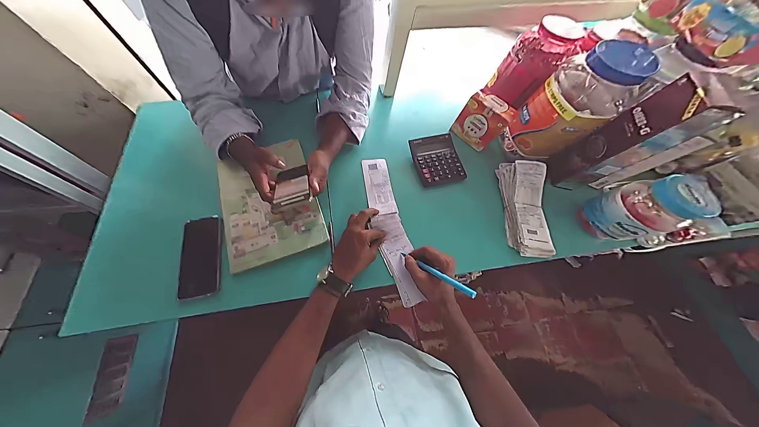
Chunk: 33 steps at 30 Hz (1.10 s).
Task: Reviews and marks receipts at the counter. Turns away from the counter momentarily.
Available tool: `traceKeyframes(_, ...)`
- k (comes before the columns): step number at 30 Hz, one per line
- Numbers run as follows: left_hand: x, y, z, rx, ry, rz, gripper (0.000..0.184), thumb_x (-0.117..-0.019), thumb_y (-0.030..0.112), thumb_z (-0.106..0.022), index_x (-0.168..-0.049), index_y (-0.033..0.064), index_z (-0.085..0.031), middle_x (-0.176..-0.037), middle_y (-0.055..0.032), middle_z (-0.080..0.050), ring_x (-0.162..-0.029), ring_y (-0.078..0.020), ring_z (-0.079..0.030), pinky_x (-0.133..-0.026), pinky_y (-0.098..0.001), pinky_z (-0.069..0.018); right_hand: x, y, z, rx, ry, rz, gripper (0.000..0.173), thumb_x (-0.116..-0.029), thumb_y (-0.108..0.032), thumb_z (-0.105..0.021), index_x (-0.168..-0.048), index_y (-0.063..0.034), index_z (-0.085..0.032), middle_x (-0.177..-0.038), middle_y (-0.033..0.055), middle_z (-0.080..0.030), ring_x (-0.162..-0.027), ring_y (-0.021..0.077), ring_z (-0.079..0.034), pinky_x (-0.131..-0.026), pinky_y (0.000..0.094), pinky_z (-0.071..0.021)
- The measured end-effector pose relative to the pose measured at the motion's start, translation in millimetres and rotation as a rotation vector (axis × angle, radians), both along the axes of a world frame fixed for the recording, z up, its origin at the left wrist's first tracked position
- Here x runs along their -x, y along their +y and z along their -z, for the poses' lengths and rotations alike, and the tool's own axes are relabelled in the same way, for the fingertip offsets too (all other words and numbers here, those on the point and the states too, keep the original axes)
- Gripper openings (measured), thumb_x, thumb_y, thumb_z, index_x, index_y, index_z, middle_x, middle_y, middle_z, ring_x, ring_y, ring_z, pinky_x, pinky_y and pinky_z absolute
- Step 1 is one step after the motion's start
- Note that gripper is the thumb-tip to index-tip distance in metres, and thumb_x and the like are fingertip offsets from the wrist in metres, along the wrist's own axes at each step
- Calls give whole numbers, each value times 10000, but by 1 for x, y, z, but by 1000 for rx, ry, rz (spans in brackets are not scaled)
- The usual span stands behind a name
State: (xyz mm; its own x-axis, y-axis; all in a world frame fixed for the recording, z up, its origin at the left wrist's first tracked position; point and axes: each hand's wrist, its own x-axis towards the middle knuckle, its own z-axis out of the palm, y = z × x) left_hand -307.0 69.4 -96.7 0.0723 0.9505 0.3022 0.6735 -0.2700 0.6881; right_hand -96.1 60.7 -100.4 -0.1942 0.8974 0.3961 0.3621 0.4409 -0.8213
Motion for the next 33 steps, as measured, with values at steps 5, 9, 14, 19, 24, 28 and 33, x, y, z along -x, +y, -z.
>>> traceKeyframes(5,-1,-2,-8,-37,-30,-2,157,-929,170,-700,-953,74,-822,-1376,-215,-620,-1269,-364,-575,-1100,-451,-451,1,-1,-1,-33,-29,26,160,-824,-180,-677,-739,-48,-701,-654,0,-642,-584,20,-585,-543,199,-478)
traceKeyframes(9,1,-1,-8,-67,-26,-4,131,-908,148,-718,-933,77,-825,-1359,-205,-631,-1254,-355,-583,-1092,-454,-457,4,1,1,-72,-54,63,185,-803,-227,-667,-713,-69,-698,-630,-10,-636,-565,25,-583,-531,213,-473)
traceKeyframes(14,-1,-1,-7,-35,-30,-6,123,-901,142,-727,-940,89,-832,-1383,-204,-616,-1259,-344,-577,-1098,-442,-447,4,1,1,-69,-49,79,189,-786,-244,-671,-691,-81,-691,-609,-26,-618,-541,9,-558,-507,205,-445)
traceKeyframes(19,1,0,-10,-16,-33,0,132,-908,150,-723,-962,99,-832,-1385,-199,-613,-1256,-332,-573,-1099,-438,-439,4,2,-1,-64,-59,64,176,-794,-219,-664,-692,-77,-688,-602,-26,-610,-541,7,-552,-507,203,-438)
traceKeyframes(24,0,-1,-7,-41,-12,0,172,-938,193,-695,-959,80,-823,-1373,-217,-621,-1268,-379,-577,-1099,-478,-449,1,0,-1,-40,-34,31,167,-821,-174,-682,-719,-41,-685,-629,10,-630,-565,35,-576,-536,215,-466)
traceKeyframes(28,0,1,0,-31,4,-9,154,-938,189,-700,-967,108,-828,-1374,-196,-618,-1240,-347,-590,-1081,-481,-457,1,0,-3,-11,-31,26,124,-822,-115,-679,-751,-17,-703,-656,27,-647,-587,36,-585,-555,204,-476)
traceKeyframes(33,2,1,2,-30,14,3,136,-933,172,-709,-971,116,-828,-1388,-187,-603,-1253,-334,-573,-1085,-469,-452,3,1,-1,-12,13,31,108,-812,-88,-674,-729,-21,-693,-658,20,-644,-590,19,-579,-548,180,-469)
